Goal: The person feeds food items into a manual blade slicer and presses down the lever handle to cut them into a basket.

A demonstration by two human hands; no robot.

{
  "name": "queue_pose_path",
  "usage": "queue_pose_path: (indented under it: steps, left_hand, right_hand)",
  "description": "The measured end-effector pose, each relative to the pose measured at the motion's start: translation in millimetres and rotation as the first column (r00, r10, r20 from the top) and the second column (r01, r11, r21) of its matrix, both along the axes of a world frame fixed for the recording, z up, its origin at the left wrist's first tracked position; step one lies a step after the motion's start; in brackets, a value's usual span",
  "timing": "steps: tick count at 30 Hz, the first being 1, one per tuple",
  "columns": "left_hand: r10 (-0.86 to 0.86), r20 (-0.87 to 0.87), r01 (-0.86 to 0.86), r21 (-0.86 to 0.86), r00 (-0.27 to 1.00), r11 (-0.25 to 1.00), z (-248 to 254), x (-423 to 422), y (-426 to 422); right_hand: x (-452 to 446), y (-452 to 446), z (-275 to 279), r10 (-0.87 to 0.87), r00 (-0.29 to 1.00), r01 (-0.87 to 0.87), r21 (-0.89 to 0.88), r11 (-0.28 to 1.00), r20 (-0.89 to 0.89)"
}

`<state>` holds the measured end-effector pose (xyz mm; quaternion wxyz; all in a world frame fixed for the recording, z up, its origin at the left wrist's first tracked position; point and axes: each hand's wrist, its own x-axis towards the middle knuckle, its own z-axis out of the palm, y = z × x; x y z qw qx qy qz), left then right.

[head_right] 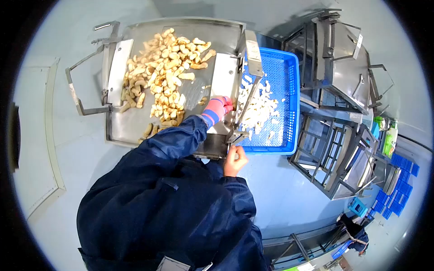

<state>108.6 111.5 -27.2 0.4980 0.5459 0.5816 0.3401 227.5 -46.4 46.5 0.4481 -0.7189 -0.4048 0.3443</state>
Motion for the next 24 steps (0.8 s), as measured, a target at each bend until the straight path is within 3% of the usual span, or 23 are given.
queue_pose_path:
  steps: [1,2,3,5,6,7,9,10,13,16,19,20,22,23,24]
  left_hand:
    - [-0.003,0.031,0.003,0.008,1.000,1.000,-11,1,-8]
    - [0.032,0.320,-0.004,-0.088,0.947,0.996,-14,2,-7]
    - [0.020,0.279,0.009,-0.102,0.960,0.995,-15,2,-7]
    - [-0.059,-0.004,0.058,-0.152,0.998,0.987,-7,0,-7]
    - [-0.043,0.104,0.068,-0.249,0.994,0.966,-5,1,-3]
    - [-0.038,0.047,0.047,-0.192,0.998,0.980,-4,2,0]
    - [-0.034,-0.077,0.026,-0.106,0.996,0.994,1,0,-7]
    - [-0.003,0.251,0.027,-0.093,0.968,0.995,13,0,-9]
    - [-0.084,-0.076,0.081,-0.045,0.994,0.996,-8,3,-7]
    - [-0.054,0.057,0.063,-0.186,0.997,0.981,5,3,-4]
    - [-0.010,0.055,0.013,-0.047,0.998,0.999,-39,10,-7]
    - [-0.004,-0.077,0.002,-0.018,0.997,1.000,-10,7,-8]
    - [-0.009,-0.165,0.007,-0.013,0.986,1.000,2,11,-9]
    - [-0.005,-0.211,0.003,-0.013,0.978,1.000,4,10,-8]
    - [0.009,-0.193,-0.017,-0.039,0.981,0.999,2,12,-7]
  right_hand:
    - [-8,7,30,-0.028,0.999,0.027,0.009,1.000,0.034]
    - [-10,12,44,-0.047,0.998,0.046,-0.018,0.999,-0.044]
    - [-11,6,37,-0.033,0.999,0.033,0.014,0.999,-0.003]
    - [-6,-2,0,0.008,0.995,-0.018,0.102,0.995,0.095]
    - [3,-12,-35,0.041,0.999,-0.039,0.068,0.997,-0.028]
    - [4,-12,-38,0.018,1.000,-0.017,0.070,0.997,-0.010]
    - [-9,7,20,-0.010,0.996,-0.003,0.151,0.989,0.089]
    - [-12,14,43,-0.021,1.000,0.021,0.048,0.999,-0.001]
    - [0,-4,-4,0.005,1.000,-0.005,0.013,1.000,0.010]
    - [4,-9,-22,0.011,1.000,-0.011,-0.019,1.000,-0.019]
    - [-8,11,42,-0.005,1.000,0.005,-0.040,0.999,-0.018]
    - [-7,8,33,-0.004,1.000,0.004,-0.017,1.000,-0.001]
    - [-7,4,12,0.017,0.993,-0.026,0.075,0.997,0.120]
    - [-2,-7,-14,0.020,1.000,-0.021,0.009,1.000,0.008]
    - [-1,-7,-21,0.031,0.999,-0.031,0.004,0.999,0.013]
